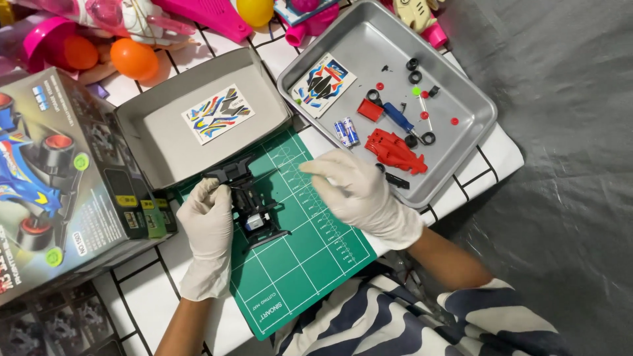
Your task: Assembling a mini 4WD toy car by installing the motor, gears, and other internal components into the chassis.
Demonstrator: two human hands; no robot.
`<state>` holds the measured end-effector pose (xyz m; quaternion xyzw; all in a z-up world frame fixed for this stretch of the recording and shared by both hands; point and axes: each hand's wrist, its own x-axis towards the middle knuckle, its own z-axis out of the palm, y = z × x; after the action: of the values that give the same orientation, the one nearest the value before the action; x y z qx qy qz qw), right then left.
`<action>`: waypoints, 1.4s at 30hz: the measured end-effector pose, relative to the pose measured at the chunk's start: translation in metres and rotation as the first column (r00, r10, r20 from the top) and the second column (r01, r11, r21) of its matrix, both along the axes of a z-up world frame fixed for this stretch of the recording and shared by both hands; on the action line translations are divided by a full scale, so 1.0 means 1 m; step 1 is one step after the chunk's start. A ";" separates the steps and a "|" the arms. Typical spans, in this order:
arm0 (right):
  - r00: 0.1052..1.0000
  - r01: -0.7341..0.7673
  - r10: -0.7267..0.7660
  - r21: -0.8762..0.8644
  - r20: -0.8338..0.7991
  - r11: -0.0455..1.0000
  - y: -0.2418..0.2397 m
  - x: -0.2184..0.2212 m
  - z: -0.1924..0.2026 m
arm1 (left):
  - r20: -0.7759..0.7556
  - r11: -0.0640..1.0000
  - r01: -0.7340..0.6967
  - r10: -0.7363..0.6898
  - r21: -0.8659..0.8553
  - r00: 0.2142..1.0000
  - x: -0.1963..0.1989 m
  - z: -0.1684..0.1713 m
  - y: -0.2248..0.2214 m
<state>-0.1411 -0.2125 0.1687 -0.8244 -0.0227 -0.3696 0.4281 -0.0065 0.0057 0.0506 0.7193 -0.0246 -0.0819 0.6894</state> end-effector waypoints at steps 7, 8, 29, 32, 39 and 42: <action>0.879 0.350 -0.354 -0.072 -0.319 0.934 -0.108 -0.059 0.020 | -0.028 0.999 -0.031 0.031 0.007 0.999 -0.002 0.012 -0.004; 0.829 0.388 -0.397 -0.106 -0.394 0.916 -0.128 -0.065 0.010 | -0.031 0.999 -0.030 0.030 0.015 0.999 -0.003 0.012 -0.004; 0.742 0.287 -0.369 -0.232 -0.560 0.929 -0.128 -0.101 0.003 | -0.002 0.999 0.003 -0.003 0.038 1.000 -0.005 0.022 -0.001; 0.645 0.162 -0.281 -0.232 -0.711 0.959 -0.108 -0.097 0.022 | 0.007 0.999 0.016 -0.016 0.037 1.000 -0.005 0.022 0.000; 0.562 0.042 -0.245 -0.269 -0.790 0.962 -0.110 -0.087 0.010 | 0.017 0.999 0.031 -0.030 -0.010 0.999 -0.002 0.006 0.003; 0.691 0.117 -0.288 -0.291 -0.662 0.949 -0.114 -0.092 0.008 | 0.087 0.986 0.159 -0.155 -0.047 0.984 -0.002 -0.010 0.010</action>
<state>-0.2334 -0.3268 0.1772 -0.9428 0.1900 -0.0716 0.2644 -0.0082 0.0159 0.0407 0.6991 -0.1120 -0.1055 0.6983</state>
